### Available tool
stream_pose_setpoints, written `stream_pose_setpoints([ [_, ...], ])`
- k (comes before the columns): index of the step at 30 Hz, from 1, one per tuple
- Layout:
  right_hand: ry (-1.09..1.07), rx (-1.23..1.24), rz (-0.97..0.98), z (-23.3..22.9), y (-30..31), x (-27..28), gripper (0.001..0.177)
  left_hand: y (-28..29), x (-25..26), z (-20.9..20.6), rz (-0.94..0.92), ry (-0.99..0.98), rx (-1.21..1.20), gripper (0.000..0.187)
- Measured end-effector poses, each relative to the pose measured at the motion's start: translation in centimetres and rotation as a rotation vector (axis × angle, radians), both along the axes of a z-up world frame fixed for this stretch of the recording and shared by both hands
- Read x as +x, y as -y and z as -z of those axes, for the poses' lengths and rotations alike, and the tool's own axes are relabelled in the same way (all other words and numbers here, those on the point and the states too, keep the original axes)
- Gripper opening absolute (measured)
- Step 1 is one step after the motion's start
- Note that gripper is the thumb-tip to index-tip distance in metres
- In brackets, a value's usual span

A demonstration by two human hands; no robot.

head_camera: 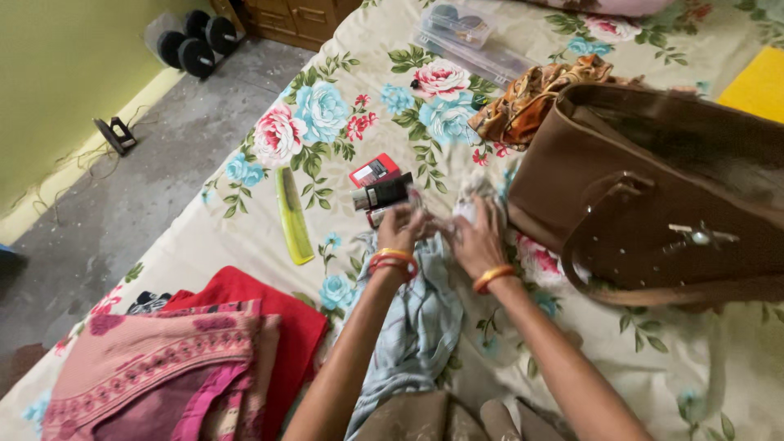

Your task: The person wipes several cosmetic items with a white cloth, including a small black bottle, a red box, a tube, and a lipstick. The person then opens a clear plastic container and places bangles inside.

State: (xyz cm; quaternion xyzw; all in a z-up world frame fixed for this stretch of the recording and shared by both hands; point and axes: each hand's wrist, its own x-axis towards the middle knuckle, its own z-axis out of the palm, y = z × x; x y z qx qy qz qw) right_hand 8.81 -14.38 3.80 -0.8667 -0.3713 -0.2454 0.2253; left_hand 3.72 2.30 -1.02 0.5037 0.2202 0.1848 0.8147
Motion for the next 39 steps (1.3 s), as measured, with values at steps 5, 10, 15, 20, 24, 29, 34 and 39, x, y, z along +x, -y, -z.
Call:
stream_pose_setpoints([
  [5,-0.336,0.088,0.042,-0.9,0.8,1.3,0.028,-0.1,0.1,1.9,-0.006,-0.059,-0.007,0.032],
  [10,-0.126,0.388,-0.200,-6.0,-0.2,-0.8,0.026,0.7,1.0,2.8,0.141,-0.130,0.221,0.029],
  [15,0.072,0.155,-0.124,-8.4,-0.9,-0.5,0.025,3.1,1.0,2.3,0.322,0.067,0.189,0.023],
  [20,-0.064,0.146,-0.191,-5.9,0.3,1.6,0.029,4.0,-0.8,-2.1,0.322,-0.060,0.356,0.027],
  [24,-0.282,0.125,0.064,-2.8,-0.1,3.5,0.042,3.6,-2.4,-6.3,0.290,-0.056,0.568,0.034],
  [29,-1.185,0.567,0.156,-1.7,1.3,6.6,0.044,2.6,-4.0,-9.4,0.267,0.047,0.888,0.031],
  [34,-0.985,0.790,0.128,-2.4,1.4,3.3,0.042,2.7,-3.8,-9.5,0.081,0.134,1.070,0.032],
  [39,-0.604,0.452,0.026,-0.6,-0.3,0.6,0.040,3.5,-3.5,-9.2,0.045,0.228,1.160,0.032],
])
